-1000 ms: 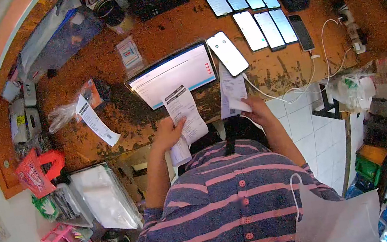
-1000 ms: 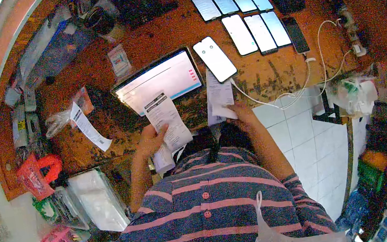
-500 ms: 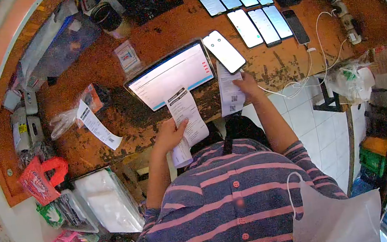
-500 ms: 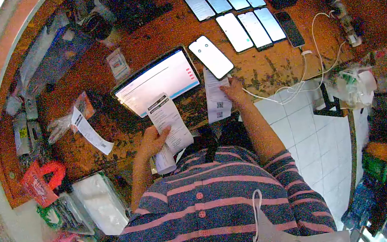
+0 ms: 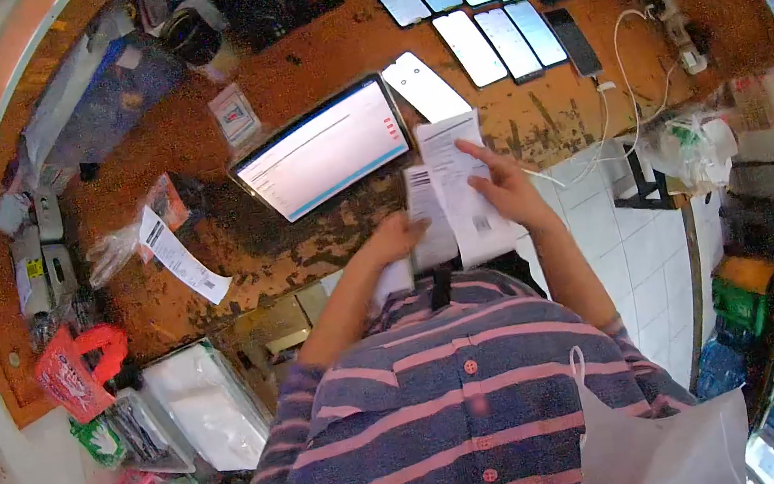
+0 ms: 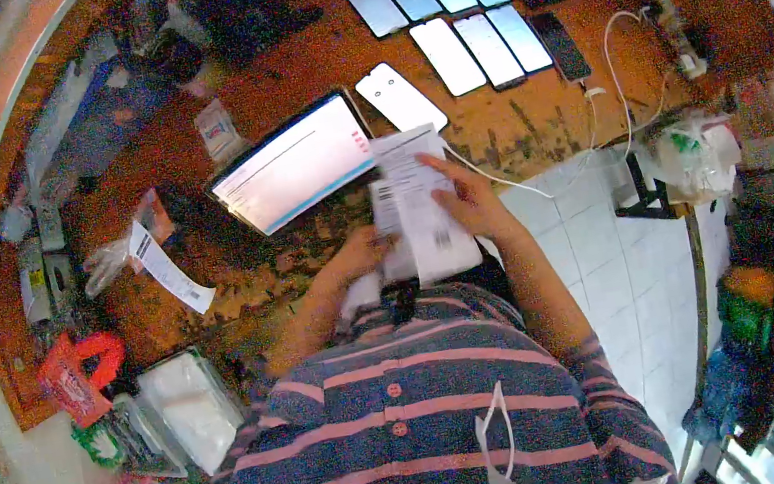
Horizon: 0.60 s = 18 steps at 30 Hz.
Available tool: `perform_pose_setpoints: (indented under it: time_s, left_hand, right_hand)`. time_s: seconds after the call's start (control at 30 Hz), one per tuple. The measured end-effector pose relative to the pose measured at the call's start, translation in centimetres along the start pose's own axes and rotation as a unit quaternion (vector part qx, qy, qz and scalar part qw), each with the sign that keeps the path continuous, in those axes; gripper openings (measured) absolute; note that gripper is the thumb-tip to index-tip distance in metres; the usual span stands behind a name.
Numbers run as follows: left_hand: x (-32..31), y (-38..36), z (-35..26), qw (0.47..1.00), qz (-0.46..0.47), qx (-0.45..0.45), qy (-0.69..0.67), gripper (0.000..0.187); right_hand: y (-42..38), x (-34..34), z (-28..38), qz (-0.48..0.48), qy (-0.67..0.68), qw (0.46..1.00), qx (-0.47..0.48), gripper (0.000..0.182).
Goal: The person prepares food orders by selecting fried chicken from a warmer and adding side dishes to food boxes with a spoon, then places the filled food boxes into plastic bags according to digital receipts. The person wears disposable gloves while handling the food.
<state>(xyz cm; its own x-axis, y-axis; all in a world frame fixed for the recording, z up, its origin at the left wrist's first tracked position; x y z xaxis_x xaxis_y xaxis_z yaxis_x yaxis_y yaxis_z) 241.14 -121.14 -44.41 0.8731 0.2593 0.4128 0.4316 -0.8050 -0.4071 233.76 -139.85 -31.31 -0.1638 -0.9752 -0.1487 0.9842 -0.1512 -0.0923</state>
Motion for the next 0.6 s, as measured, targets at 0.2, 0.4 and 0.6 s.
perform_pose_setpoints:
  time_s: [0.2, 0.4, 0.6]
  left_hand:
    - [0.4, 0.9, -1.8, 0.994, -0.069, 0.040, 0.078, 0.037]
    - [2.8, -0.6, -0.8, 0.990, -0.110, 0.088, 0.022, 0.034]
    - [6.0, -4.7, -1.7, 0.978, -0.164, 0.126, 0.018, 0.035]
  right_hand:
    - [-3.4, 1.0, -0.3, -0.079, 0.101, 0.992, -0.003, 0.057]
    - [-6.0, 0.1, 5.4, -0.054, 0.041, 0.996, 0.056, 0.057]
    - [-8.1, 7.5, 6.2, -0.300, -0.115, 0.940, 0.115, 0.048]
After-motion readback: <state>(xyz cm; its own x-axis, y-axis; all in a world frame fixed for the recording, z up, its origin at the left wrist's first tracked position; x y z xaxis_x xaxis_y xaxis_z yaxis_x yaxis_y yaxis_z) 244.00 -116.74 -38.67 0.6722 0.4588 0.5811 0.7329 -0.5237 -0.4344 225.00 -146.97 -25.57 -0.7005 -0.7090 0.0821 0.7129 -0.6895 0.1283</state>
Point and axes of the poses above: each hand's wrist, its own y-axis towards the middle knuckle, its own x-axis out of the back of the hand, z = x × y, the point moved 3 cm from there along y, towards the middle knuckle, and after that the axes turned 7 degrees about y, right-handed, at the moved point
